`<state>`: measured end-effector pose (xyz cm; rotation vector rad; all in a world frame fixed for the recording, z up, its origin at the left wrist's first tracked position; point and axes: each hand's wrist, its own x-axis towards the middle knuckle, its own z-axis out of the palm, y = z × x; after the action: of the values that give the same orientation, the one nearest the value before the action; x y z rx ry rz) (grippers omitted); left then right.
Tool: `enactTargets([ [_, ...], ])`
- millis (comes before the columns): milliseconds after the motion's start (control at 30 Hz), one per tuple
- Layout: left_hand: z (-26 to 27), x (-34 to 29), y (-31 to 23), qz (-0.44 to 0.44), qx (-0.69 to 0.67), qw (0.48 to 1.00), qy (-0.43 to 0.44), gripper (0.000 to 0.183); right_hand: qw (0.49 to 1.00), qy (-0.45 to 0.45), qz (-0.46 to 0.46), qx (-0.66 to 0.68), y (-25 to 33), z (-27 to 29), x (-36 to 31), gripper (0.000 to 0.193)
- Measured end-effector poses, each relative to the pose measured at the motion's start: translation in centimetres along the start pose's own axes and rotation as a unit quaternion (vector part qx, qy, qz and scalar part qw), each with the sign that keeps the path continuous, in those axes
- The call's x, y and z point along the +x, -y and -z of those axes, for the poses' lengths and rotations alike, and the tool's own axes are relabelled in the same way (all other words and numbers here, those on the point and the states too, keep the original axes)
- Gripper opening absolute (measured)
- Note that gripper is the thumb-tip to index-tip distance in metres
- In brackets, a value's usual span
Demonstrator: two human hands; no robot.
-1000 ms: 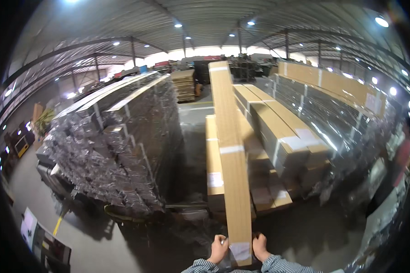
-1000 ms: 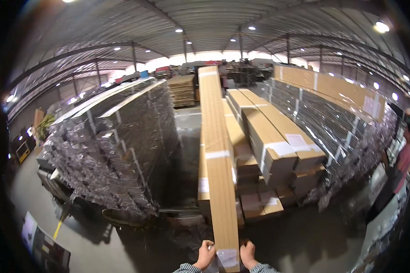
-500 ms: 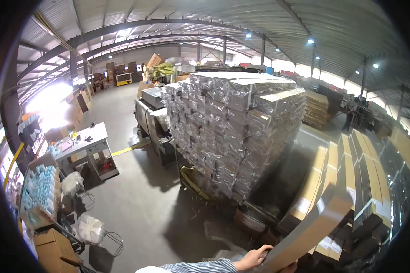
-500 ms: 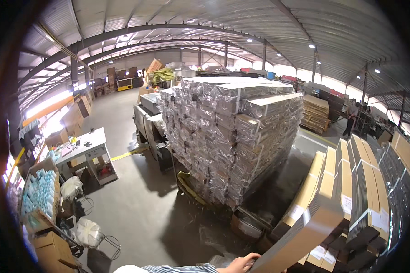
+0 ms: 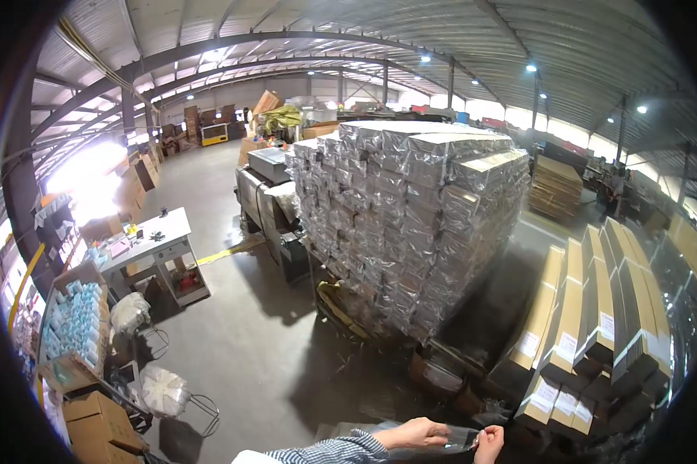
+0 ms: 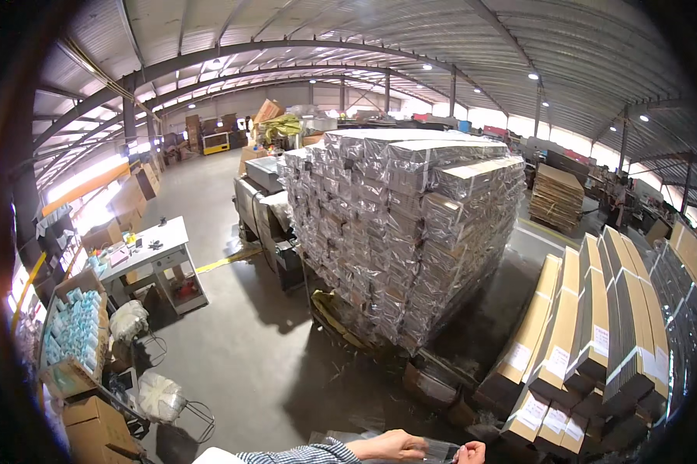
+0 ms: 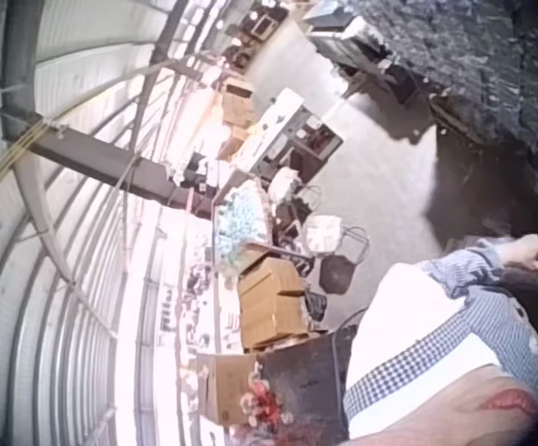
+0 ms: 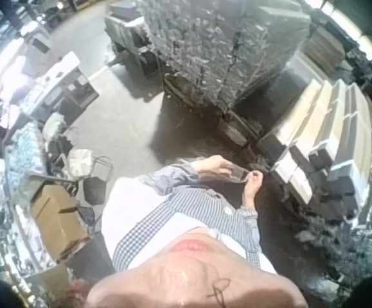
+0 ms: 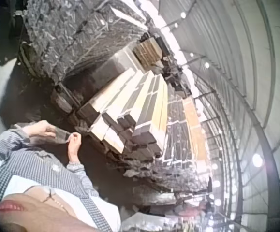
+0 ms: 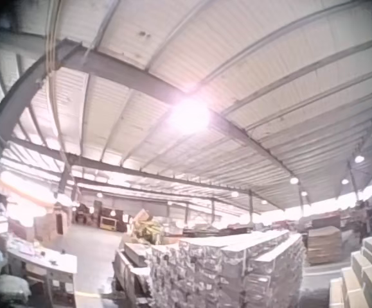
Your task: Placing long material planks into plastic bags and stacking them in a warehouse.
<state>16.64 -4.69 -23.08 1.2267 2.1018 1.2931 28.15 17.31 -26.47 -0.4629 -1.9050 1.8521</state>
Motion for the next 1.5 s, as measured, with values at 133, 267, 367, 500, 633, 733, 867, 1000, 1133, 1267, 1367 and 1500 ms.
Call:
enactTargets([
  [133, -1.0, -0.7, 3.3, -0.012, 0.167, 0.985, 0.05, 0.034, 0.992, -0.024, -0.044, 0.116, -4.8, -0.1, -0.6, 0.043],
  [267, 2.0, 0.1, -2.9, -0.043, -0.11, 0.992, -0.034, 0.025, 0.984, 0.016, 0.17, -0.048, -8.7, -2.7, -4.0, 0.081],
  [367, 9.5, -0.4, -12.1, -0.07, -0.436, 0.897, -0.013, 0.028, 0.946, 0.249, 0.125, -0.168, -2.5, -7.0, -4.8, 0.034],
  [500, 16.6, 1.2, -19.6, -0.299, -0.597, 0.744, -0.006, 0.026, 0.971, 0.204, 0.02, -0.12, -13.1, -9.7, -3.3, 0.039],
  [633, 19.3, 1.8, -18.7, -0.31, -0.529, 0.783, -0.105, 0.074, 0.993, 0.115, -0.037, -0.006, -13.1, -10.1, -1.2, 0.045],
  [733, 19.3, 4.0, -11.8, -0.114, -0.438, 0.849, -0.271, 0.041, 0.998, 0.052, 0.029, 0.03, -7.5, -9.7, 5.0, 0.057],
  [867, 19.1, 4.6, -5.5, -0.031, -0.409, 0.842, -0.351, 0.014, 0.987, 0.037, 0.156, 0.019, 5.5, -9.1, 21.7, 0.055],
  [1000, 22.0, 4.0, -0.4, 0.004, -0.379, 0.823, -0.423, 0.012, 0.967, 0.08, 0.175, 0.164, 25.5, -13.3, 36.3, 0.049],
  [1133, 23.9, 5.2, 0.7, 0.0, -0.334, 0.826, -0.454, 0.017, 0.912, 0.297, 0.088, 0.27, 38.5, -15.0, 57.4, 0.045],
  [1267, 24.9, 8.9, 2.3, 0.035, -0.361, 0.817, -0.448, 0.015, 0.93, 0.235, 0.15, 0.24, 43.5, -15.7, 74.8, 0.041],
  [1367, 23.7, 8.0, 4.5, 0.07, -0.322, 0.776, -0.538, 0.018, 0.945, 0.161, 0.166, 0.229, 39.9, -27.4, 71.2, 0.044],
  [1500, 23.7, 8.8, 5.5, 0.089, -0.294, 0.766, -0.564, 0.019, 0.973, 0.089, 0.179, 0.113, 37.5, -31.5, 67.7, 0.065],
])
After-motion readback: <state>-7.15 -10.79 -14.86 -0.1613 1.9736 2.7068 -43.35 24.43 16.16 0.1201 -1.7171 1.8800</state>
